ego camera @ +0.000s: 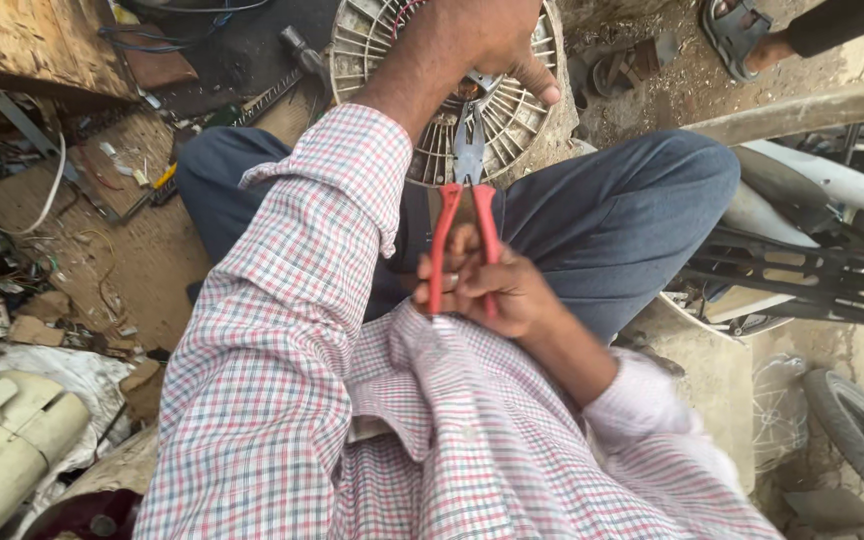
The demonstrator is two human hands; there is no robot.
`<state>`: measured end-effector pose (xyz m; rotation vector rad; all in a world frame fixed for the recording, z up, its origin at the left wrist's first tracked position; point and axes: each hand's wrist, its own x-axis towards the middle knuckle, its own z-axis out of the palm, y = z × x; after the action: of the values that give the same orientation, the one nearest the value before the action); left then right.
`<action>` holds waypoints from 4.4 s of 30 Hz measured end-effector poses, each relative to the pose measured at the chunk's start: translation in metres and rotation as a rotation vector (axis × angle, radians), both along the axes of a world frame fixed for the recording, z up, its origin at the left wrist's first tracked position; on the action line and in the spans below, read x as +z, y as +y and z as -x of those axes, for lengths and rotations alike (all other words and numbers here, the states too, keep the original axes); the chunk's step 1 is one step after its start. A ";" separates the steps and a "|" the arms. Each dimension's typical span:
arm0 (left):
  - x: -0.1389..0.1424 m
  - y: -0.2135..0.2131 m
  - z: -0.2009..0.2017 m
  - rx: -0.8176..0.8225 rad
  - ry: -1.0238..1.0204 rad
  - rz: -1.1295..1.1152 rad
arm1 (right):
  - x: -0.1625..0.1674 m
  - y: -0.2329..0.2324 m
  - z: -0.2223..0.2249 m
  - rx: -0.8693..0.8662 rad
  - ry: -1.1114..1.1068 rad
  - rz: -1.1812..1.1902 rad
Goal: The person sits on the ground and uses red-handled pliers to loosen and remove parts from an electric fan motor assembly, working on the fan guard and motor housing in his lap. He repositions the fan, works the pliers on fasteners, and finally handles the exposed motor with copper windings and wires by hand.
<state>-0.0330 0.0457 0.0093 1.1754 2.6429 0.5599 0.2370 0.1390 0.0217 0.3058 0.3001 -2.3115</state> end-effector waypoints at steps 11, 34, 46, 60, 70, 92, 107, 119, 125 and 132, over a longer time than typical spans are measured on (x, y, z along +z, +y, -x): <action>-0.002 -0.001 -0.003 0.036 -0.010 -0.083 | 0.006 0.016 0.000 0.005 0.012 -0.006; 0.011 -0.003 -0.012 0.003 -0.084 -0.259 | -0.013 0.051 0.007 0.336 0.055 -0.246; 0.013 -0.005 -0.017 0.013 -0.051 -0.284 | 0.006 0.060 0.024 0.483 -0.093 -0.064; 0.013 0.000 -0.016 0.099 -0.163 -0.115 | -0.001 0.048 0.007 0.286 -0.107 -0.180; 0.010 -0.004 -0.016 0.034 -0.196 -0.310 | -0.002 0.012 -0.003 0.228 -0.116 0.138; 0.003 -0.006 -0.016 0.027 -0.222 -0.030 | -0.016 -0.023 -0.019 0.046 -0.029 0.182; 0.011 -0.012 -0.013 0.132 0.103 -0.251 | 0.009 0.116 0.089 0.783 -0.034 -0.045; 0.005 -0.011 -0.015 0.086 -0.130 -0.169 | -0.041 -0.002 -0.025 0.027 0.051 -0.146; 0.013 -0.009 -0.014 0.131 -0.078 -0.138 | -0.016 -0.036 -0.013 -0.010 -0.041 -0.052; 0.019 -0.009 -0.019 0.142 -0.071 -0.167 | 0.000 -0.018 0.001 0.054 -0.037 0.241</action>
<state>-0.0145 0.0364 0.0286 0.9932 2.6758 0.8456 0.2360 0.1209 0.0214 0.2159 0.0102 -2.2572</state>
